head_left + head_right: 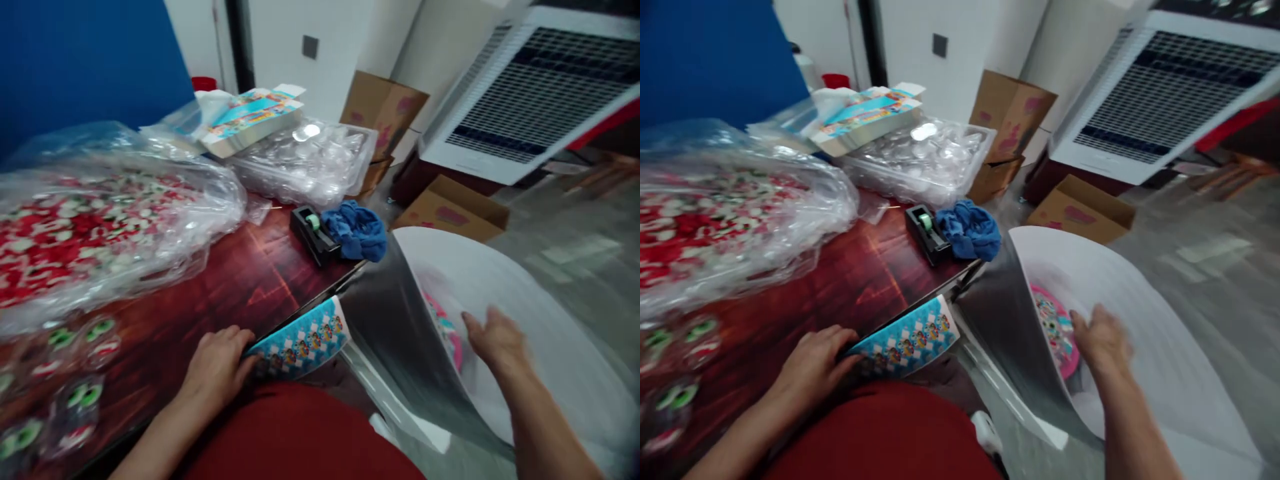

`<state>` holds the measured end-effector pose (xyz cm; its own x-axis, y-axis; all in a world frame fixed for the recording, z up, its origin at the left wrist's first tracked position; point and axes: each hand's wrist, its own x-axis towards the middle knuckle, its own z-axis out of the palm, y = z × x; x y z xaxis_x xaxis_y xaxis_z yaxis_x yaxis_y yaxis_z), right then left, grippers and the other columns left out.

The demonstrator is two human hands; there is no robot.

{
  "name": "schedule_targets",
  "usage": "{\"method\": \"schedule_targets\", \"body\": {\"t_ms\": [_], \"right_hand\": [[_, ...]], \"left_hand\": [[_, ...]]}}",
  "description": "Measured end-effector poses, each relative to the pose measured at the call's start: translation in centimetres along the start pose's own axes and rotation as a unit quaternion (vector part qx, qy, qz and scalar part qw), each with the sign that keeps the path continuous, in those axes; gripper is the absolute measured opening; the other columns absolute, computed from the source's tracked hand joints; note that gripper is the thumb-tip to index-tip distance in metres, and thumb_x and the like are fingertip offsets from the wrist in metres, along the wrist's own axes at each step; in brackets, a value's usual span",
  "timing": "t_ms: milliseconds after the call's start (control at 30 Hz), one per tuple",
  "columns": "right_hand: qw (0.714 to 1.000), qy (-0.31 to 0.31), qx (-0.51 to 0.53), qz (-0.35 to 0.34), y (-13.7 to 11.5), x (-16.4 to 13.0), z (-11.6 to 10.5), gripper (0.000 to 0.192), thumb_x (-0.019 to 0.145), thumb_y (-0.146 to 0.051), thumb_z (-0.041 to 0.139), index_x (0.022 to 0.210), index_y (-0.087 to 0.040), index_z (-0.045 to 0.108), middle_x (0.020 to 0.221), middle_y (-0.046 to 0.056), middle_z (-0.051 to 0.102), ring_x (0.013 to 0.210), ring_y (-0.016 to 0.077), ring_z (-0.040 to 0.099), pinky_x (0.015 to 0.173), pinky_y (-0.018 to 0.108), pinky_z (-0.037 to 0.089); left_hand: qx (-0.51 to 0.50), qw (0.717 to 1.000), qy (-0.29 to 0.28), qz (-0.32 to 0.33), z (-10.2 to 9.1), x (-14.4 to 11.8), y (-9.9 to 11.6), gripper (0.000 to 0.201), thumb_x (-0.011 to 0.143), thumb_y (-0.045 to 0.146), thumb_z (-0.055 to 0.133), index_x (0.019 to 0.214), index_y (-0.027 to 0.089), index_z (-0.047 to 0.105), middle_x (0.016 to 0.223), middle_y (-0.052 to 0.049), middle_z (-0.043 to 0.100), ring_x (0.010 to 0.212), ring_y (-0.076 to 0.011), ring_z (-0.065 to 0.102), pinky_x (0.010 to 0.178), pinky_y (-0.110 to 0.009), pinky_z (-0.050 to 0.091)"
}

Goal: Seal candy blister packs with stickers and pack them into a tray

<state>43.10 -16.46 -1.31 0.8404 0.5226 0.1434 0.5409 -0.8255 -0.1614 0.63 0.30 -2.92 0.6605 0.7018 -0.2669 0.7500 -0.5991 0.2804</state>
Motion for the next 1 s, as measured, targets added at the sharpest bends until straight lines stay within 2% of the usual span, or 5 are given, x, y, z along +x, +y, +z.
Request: {"method": "schedule_targets", "body": {"t_ms": [100,200,267,767,1000], "right_hand": [[0.963,0.122,0.087,-0.222,-7.8,-2.8,-0.9,0.033,0.08,-0.032,0.045,0.102,-0.011,0.058,0.099,0.021,0.06,0.094,0.0295,0.055,0.074,0.041,0.043],[0.767,0.006,0.2,-0.61,-17.2,-8.6,-0.7,0.018,0.084,-0.022,0.045,0.097,-0.018,0.056,0.09,0.008,0.062,0.088,0.0207,0.054,0.079,0.035,0.042],[0.714,-0.053,0.135,-0.685,-22.1,-12.9,0.7,0.021,0.081,-0.022,0.051,0.102,-0.018,0.056,0.091,0.006,0.062,0.087,0.0225,0.051,0.077,0.038,0.039],[0.646,-0.267,0.193,-0.689,-27.3,-12.8,2.7,0.024,0.09,-0.021,0.033,0.073,-0.019,0.05,0.069,0.002,0.054,0.063,0.0123,0.051,0.058,0.024,0.039],[0.691,-0.04,0.138,-0.708,-28.8,-17.7,4.9,0.025,0.081,-0.025,0.051,0.104,-0.018,0.059,0.103,0.011,0.058,0.094,0.0255,0.046,0.076,0.039,0.039]], "left_hand": [[-0.003,1.0,0.028,-0.013,0.0,-0.5,0.5,0.022,0.081,0.031,0.048,0.097,0.021,0.059,0.091,-0.007,0.06,0.086,-0.0229,0.055,0.074,-0.036,0.037],[-0.021,0.998,0.057,-0.021,0.3,-1.3,0.3,0.021,0.08,0.028,0.05,0.098,0.021,0.058,0.092,-0.006,0.06,0.087,-0.0212,0.053,0.075,-0.034,0.036],[-0.019,0.997,0.072,-0.033,0.6,-2.5,-0.4,0.017,0.08,0.027,0.051,0.094,0.021,0.058,0.091,-0.005,0.06,0.085,-0.0207,0.052,0.074,-0.033,0.036],[-0.053,0.981,0.177,-0.051,-1.9,-8.3,-4.8,0.026,0.088,0.034,0.038,0.093,0.02,0.06,0.082,-0.004,0.064,0.077,-0.0172,0.055,0.071,-0.032,0.036],[-0.202,0.964,0.11,-0.132,-2.0,-6.5,-6.2,0.025,0.083,0.032,0.042,0.08,0.019,0.063,0.076,-0.001,0.066,0.068,-0.0136,0.056,0.061,-0.024,0.037]]}}
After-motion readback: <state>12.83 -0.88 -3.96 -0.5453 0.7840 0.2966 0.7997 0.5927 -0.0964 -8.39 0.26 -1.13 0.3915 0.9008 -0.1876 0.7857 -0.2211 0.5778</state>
